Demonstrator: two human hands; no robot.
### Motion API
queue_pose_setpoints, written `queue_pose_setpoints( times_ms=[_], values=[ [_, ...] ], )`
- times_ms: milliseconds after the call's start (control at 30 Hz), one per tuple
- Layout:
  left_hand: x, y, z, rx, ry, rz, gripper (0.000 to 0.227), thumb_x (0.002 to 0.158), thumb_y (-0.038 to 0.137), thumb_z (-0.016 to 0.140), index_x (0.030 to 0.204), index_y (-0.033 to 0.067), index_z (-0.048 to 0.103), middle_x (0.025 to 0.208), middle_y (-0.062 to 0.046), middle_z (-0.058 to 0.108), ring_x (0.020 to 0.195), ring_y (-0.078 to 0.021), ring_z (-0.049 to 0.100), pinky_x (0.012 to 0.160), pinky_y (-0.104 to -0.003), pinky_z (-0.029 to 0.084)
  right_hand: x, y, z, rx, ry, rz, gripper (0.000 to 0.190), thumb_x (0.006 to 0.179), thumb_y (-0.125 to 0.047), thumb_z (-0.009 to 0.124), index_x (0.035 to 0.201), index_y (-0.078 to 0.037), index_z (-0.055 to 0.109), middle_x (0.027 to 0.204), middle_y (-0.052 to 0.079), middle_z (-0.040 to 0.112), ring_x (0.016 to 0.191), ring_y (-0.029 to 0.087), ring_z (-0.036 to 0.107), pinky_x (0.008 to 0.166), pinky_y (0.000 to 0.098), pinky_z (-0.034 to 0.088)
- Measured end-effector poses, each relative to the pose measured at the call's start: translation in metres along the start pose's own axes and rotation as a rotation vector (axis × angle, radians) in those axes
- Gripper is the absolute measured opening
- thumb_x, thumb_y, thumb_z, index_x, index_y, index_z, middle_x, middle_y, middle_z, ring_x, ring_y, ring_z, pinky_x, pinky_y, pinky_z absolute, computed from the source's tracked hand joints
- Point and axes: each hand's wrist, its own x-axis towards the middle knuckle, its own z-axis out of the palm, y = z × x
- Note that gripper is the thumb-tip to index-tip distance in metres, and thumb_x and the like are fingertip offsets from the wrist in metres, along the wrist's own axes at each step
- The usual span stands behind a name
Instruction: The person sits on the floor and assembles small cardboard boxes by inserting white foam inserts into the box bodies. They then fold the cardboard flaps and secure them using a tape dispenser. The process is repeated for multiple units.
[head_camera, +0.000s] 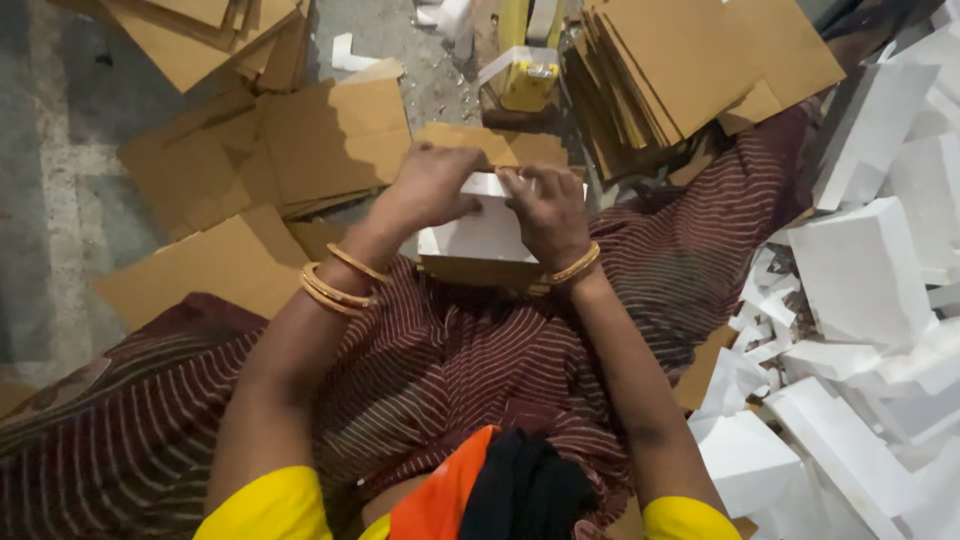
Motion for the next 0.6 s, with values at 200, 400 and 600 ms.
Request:
queue_pose_setpoints(
  times_ms=[200, 400, 600],
  values=[
    [0.0, -0.003, 0.038, 0.243, 0.118, 0.035, 0.035, 0.077, 0.019, 0.077, 0.109, 0.011, 0.063, 0.101, -0.009, 0.068, 0.101, -0.0316, 0.066, 0.093, -0.049, 0.043, 0.004, -0.008, -0.02, -0.178, 0.159, 0.138, 0.08, 0.072, -0.038, 0.089, 0.139, -0.016, 0.053, 0.126, 0.013, 0.057, 0.121, 0.036, 0.052, 0.101, 0.0493, 0.039],
    [0.006, -0.012, 0.036, 0.293, 0.371, 0.125, 0.04, 0.079, 0.019, 0.078, 0.115, 0.0107, 0.062, 0.11, -0.009, 0.063, 0.11, -0.0293, 0.059, 0.098, -0.045, 0.041, 0.003, 0.022, -0.005, 0.335, 0.05, 0.417, 0.098, 0.081, -0.019, 0.091, 0.159, -0.009, 0.034, 0.135, 0.016, 0.057, 0.128, 0.035, 0.057, 0.109, 0.0433, 0.05],
    [0.002, -0.016, 0.046, 0.252, 0.499, 0.108, 0.052, 0.084, 0.022, 0.079, 0.13, 0.01, 0.058, 0.115, -0.009, 0.058, 0.11, -0.0309, 0.052, 0.095, -0.045, 0.039, 0.003, 0.047, 0.02, 0.78, 0.182, 0.528, 0.088, 0.093, -0.029, 0.078, 0.161, -0.007, 0.028, 0.144, 0.016, 0.053, 0.133, 0.029, 0.056, 0.114, 0.0423, 0.049]
  ],
)
